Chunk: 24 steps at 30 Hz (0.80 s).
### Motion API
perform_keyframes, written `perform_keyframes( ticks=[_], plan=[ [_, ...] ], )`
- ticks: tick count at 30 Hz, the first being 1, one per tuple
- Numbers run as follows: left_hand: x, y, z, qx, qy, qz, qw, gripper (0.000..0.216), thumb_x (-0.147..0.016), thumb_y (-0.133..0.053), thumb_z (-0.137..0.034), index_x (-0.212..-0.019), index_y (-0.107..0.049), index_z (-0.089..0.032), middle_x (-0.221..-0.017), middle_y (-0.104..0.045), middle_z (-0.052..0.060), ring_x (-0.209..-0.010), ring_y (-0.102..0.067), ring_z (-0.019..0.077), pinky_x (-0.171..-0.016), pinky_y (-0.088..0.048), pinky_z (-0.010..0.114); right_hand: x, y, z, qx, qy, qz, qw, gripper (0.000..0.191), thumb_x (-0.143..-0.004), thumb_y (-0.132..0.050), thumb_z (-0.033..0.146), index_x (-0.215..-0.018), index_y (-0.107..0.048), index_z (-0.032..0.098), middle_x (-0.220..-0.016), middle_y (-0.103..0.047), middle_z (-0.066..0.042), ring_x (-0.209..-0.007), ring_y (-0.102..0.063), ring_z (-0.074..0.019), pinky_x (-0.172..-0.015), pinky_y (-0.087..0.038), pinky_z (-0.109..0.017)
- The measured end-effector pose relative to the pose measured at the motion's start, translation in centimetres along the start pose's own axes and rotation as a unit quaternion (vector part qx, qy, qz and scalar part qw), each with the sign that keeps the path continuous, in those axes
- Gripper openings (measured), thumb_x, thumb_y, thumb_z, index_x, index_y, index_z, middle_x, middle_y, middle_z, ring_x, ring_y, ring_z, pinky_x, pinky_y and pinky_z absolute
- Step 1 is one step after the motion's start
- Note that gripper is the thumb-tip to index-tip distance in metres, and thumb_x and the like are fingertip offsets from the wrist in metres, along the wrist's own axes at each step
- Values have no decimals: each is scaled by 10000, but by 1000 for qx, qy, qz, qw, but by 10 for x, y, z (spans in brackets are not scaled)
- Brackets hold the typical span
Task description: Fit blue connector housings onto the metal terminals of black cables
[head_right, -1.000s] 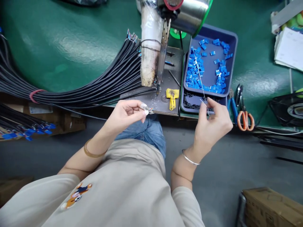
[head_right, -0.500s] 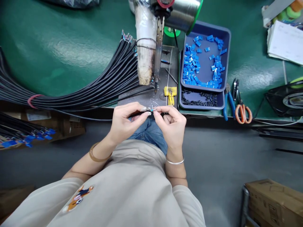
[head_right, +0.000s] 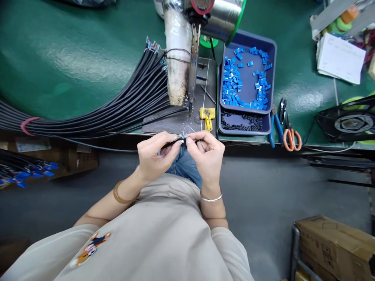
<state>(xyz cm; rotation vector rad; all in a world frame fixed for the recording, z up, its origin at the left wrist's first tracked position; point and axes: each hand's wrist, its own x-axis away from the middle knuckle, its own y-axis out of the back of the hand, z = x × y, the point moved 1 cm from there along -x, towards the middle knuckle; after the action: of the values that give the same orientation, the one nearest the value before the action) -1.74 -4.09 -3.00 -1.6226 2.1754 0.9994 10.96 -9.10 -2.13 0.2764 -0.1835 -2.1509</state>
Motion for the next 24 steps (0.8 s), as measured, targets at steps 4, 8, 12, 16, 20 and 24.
perform_keyframes(
  ticks=[4, 8, 12, 16, 20, 24],
  plan=[
    [5, 2, -2, 75, 141, 1, 987, 77, -888, -574, -224, -851, -605, -164, -706, -601, -9, -570, -482, 58, -569, -401, 185, 11, -13, 3, 158, 144, -60, 975, 63, -821, -627, 238, -785, -678, 229, -699, -632, 15, -530, -467, -69, -516, -407, -236],
    [1, 10, 4, 304, 306, 64, 900, 193, -887, -604, -341, -822, -554, -166, -631, -560, -27, -495, -433, 40, -478, -344, 171, 13, -14, 3, 181, 238, -40, 953, 77, -830, -637, 219, -810, -700, 259, -766, -688, -6, -685, -608, -110, -611, -482, -256],
    [-7, 18, 12, 416, 358, 132, 825, 253, -831, -685, -378, -801, -572, -153, -557, -562, -27, -400, -308, 15, -392, -212, 183, 1, -2, -1, 19, 96, -34, 995, 124, -872, -612, 303, -863, -714, 233, -764, -645, 4, -636, -579, -92, -542, -440, -234],
    [-8, 19, 13, 434, 362, 168, 808, 249, -797, -728, -338, -766, -584, -136, -569, -578, -13, -428, -358, 15, -408, -228, 170, -9, 2, 3, -6, 59, 68, 996, 106, -809, -707, 298, -887, -744, 237, -802, -639, 4, -686, -566, -90, -551, -419, -220],
    [-7, 21, 18, 434, 367, 217, 794, 249, -784, -734, -323, -706, -602, -127, -523, -526, -25, -446, -347, 24, -425, -235, 172, -11, 1, 9, 25, 53, 147, 987, 147, -833, -684, 324, -765, -702, 195, -738, -605, 3, -645, -533, -90, -535, -389, -233],
    [-23, 30, 26, 436, 298, 387, 756, 211, -801, -706, -337, -726, -723, -140, -478, -472, -18, -443, -356, 53, -437, -285, 196, -5, 8, 19, 6, 106, 195, 975, 117, -833, -685, 272, -740, -676, 203, -711, -599, 11, -625, -525, -89, -534, -376, -238]
  ],
)
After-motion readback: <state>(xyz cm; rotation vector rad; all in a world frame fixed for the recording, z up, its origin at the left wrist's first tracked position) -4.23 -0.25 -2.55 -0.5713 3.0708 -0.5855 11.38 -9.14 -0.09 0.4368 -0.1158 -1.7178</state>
